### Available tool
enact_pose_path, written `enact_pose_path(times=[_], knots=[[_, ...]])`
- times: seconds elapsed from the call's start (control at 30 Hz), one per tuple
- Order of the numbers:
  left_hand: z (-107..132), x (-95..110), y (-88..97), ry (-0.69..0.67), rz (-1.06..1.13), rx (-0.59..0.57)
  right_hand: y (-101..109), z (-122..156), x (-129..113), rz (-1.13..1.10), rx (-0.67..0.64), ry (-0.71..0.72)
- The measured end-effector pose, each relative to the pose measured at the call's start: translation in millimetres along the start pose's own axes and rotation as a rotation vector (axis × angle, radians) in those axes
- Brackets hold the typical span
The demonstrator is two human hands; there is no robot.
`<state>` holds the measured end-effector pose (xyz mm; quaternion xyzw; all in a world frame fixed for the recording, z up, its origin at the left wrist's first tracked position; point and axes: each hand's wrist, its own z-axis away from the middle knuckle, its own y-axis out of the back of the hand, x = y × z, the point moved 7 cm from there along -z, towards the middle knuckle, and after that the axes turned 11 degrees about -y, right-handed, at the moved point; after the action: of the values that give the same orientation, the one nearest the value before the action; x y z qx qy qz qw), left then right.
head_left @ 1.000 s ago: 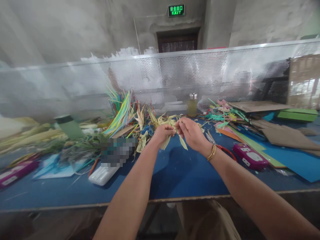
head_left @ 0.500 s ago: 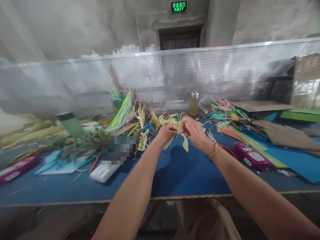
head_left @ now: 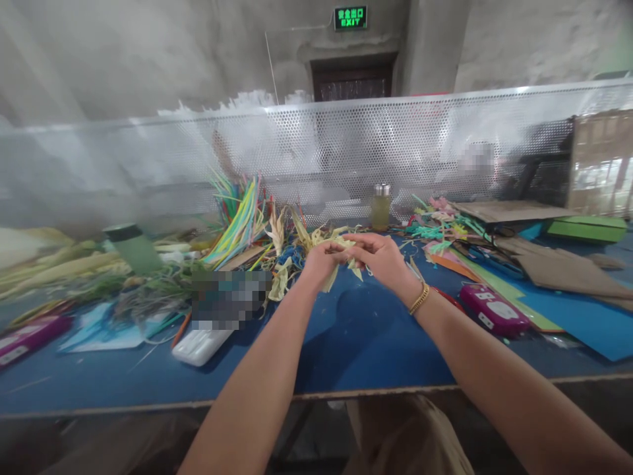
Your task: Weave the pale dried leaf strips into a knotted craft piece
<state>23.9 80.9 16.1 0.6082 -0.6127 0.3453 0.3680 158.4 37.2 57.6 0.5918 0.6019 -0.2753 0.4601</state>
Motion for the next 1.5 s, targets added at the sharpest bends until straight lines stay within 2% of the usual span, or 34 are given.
enact_pose_path(times=[0.13, 0.27, 0.47, 0.77, 1.03, 1.17, 1.37, 1.5], knots=[[4, 6, -0.4, 0.024, 0.028, 0.025, -4, -5, 26, -0.142, 0.024, -0.146], [4, 6, 0.7, 0.058, 0.009, 0.03, -2, -8, 35, -0.118, 0.067, -0.169], [3, 7, 1.3, 0.05, 0.019, 0.044, 6, -7, 32, 0.013, 0.17, -0.133], [5, 11, -3.5, 0.041, 0.032, 0.026, 7, -6, 31, 0.01, 0.181, -0.116], [7, 17, -4.6, 0.015, 0.017, 0.004, 10, -3, 20, 0.211, 0.255, -0.003], [4, 19, -0.7, -0.04, -0.106, -0.007, 12, -2, 15, 0.336, 0.287, 0.042], [3, 33, -2.0, -0.21, -0.349, -0.079, 14, -1, 16, 0.412, 0.305, -0.019], [5, 41, -1.6, -0.273, -0.405, -0.061, 14, -1, 17, 0.419, 0.261, -0.037]])
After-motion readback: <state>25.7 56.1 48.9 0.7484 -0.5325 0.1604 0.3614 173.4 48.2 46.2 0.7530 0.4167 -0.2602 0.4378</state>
